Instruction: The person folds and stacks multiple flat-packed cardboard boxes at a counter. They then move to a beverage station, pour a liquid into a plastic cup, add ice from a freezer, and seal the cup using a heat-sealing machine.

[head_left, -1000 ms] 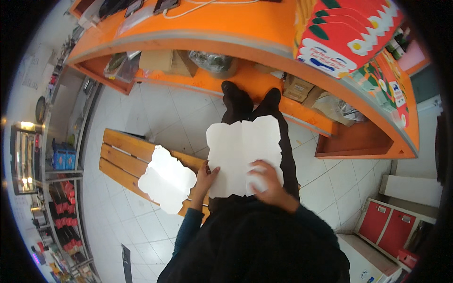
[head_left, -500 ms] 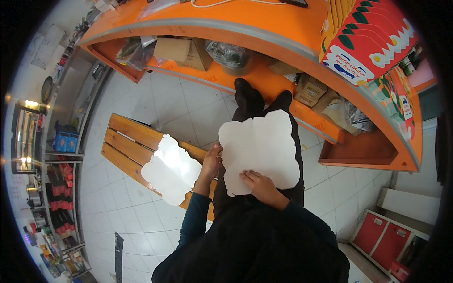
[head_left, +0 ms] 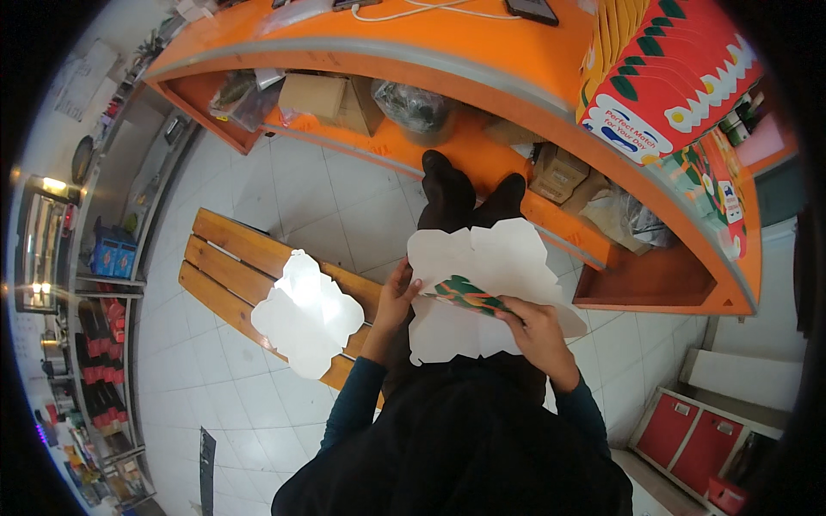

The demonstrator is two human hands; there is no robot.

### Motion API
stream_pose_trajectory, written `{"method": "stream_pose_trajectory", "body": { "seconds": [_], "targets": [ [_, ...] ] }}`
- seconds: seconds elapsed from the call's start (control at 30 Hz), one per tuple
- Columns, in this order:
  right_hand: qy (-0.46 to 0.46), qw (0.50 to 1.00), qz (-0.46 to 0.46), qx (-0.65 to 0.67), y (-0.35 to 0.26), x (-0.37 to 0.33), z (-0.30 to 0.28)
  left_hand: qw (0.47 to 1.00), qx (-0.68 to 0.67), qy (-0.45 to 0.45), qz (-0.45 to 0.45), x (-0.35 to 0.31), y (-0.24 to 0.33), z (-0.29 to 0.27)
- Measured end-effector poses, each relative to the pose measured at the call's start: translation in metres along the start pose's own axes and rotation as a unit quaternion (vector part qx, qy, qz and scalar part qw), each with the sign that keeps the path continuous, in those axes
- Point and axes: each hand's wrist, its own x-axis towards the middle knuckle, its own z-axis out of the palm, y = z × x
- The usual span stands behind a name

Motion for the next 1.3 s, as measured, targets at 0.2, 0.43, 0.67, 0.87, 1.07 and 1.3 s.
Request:
{"method": "stream_pose_trajectory", "body": {
  "seconds": [0.2,0.43,0.67,0.87,1.07,1.3],
  "targets": [
    [0.11,0.99,0.023,0.083,-0.02,0.003,-0.046,0.983,0.16,0.069,0.062,0.003,0.061,0.005],
    [-0.032,0.958,-0.052,0.282,-0.004,-0.001,-0.075,0.935,0.032,-0.137,0.327,0.005,0.168,0.048],
    [-0.061,0.876,-0.047,0.477,-0.002,0.018,-0.073,0.902,-0.155,-0.362,0.177,-0.006,0.218,0.066],
    [-0.143,0.914,-0.043,0.377,0.002,0.023,-0.086,0.902,-0.019,-0.34,0.267,0.007,0.226,0.043],
    [0.017,0.933,-0.049,0.355,-0.025,0.052,-0.07,0.959,-0.078,-0.083,0.261,-0.002,0.22,0.063],
    [-0.008,0.899,-0.073,0.431,-0.023,0.051,-0.045,0.892,0.066,0.104,0.436,-0.005,0.213,0.072]
  ]
}}
